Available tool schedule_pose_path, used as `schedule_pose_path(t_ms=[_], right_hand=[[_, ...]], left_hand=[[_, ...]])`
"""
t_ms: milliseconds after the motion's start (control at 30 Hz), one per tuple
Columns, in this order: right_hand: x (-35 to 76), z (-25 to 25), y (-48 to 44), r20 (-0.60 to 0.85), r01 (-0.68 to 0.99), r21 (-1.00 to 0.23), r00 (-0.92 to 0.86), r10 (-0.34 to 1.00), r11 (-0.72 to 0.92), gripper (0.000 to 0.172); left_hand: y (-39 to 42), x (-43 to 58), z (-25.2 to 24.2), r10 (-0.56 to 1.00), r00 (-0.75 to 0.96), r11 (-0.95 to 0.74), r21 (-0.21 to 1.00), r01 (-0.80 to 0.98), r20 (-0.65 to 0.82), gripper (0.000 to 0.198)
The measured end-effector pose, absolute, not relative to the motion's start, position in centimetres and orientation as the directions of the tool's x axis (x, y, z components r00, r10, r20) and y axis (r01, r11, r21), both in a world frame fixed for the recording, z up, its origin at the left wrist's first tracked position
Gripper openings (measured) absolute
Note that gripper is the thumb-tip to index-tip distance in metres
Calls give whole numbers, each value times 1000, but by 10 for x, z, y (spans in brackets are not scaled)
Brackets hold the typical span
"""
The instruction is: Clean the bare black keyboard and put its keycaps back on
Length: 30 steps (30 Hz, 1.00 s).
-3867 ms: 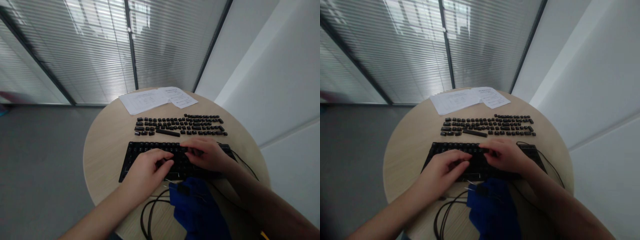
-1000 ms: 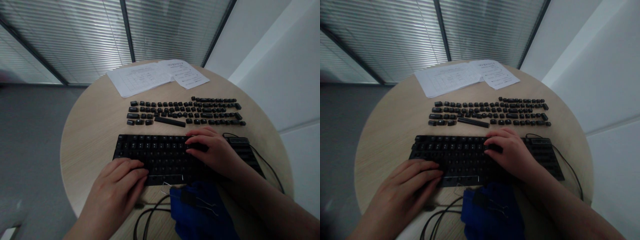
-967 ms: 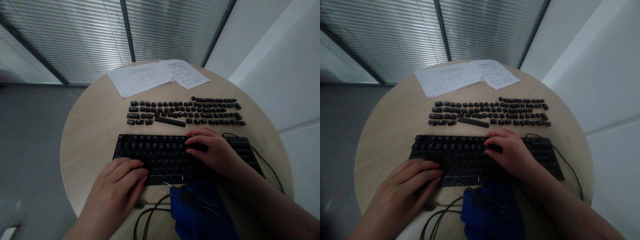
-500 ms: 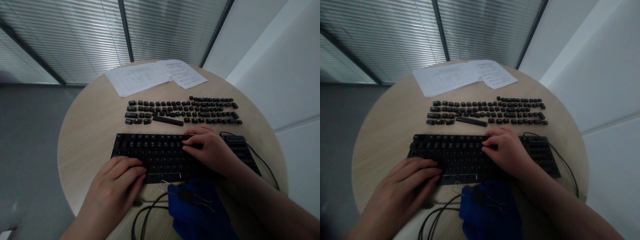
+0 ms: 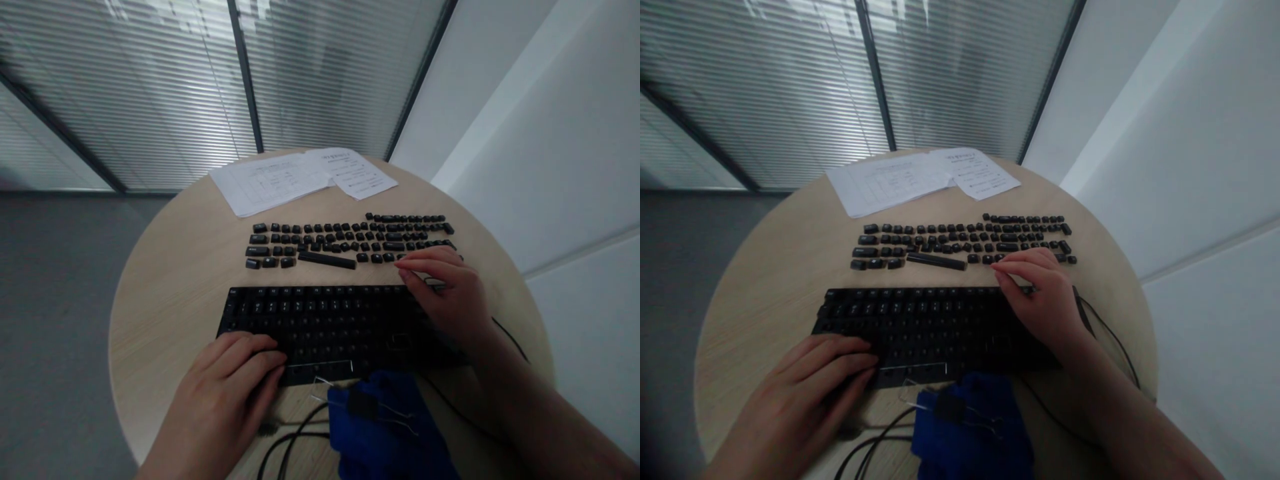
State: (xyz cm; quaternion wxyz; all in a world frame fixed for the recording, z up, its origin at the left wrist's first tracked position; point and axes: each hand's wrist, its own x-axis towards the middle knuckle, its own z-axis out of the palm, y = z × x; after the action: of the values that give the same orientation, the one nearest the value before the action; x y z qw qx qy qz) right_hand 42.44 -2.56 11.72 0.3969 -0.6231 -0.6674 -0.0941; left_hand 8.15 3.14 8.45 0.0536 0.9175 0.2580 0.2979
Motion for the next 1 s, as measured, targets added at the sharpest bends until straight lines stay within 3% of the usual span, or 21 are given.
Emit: schedule_pose_path(t_ms=[167, 333, 433, 533, 767, 1000], right_hand=[[434, 125, -15, 648, 951, -230, -10, 762, 208, 15], [471, 143, 44, 344, 985, -49, -140, 928, 167, 20], [496, 149, 99, 145, 995, -104, 17, 989, -1, 21], [512, 146, 143, 88, 989, -126, 93, 992, -82, 22], [518, 130, 180, -71, 990, -139, 5, 997, -15, 22], [519, 128, 191, -110, 993, -113, -31, 993, 18, 26]], left_hand=[[34, 81, 79, 481, 674, -874, 242, 421, 561, 22], [34, 83, 81, 481, 665, -874, 251, 416, 571, 25], [34, 84, 85, 463, 653, -881, 229, 415, 600, 28], [35, 85, 86, 436, 647, -891, 199, 409, 625, 29], [37, 82, 79, 419, 650, -900, 192, 392, 634, 27], [38, 82, 79, 428, 647, -897, 207, 391, 631, 27]])
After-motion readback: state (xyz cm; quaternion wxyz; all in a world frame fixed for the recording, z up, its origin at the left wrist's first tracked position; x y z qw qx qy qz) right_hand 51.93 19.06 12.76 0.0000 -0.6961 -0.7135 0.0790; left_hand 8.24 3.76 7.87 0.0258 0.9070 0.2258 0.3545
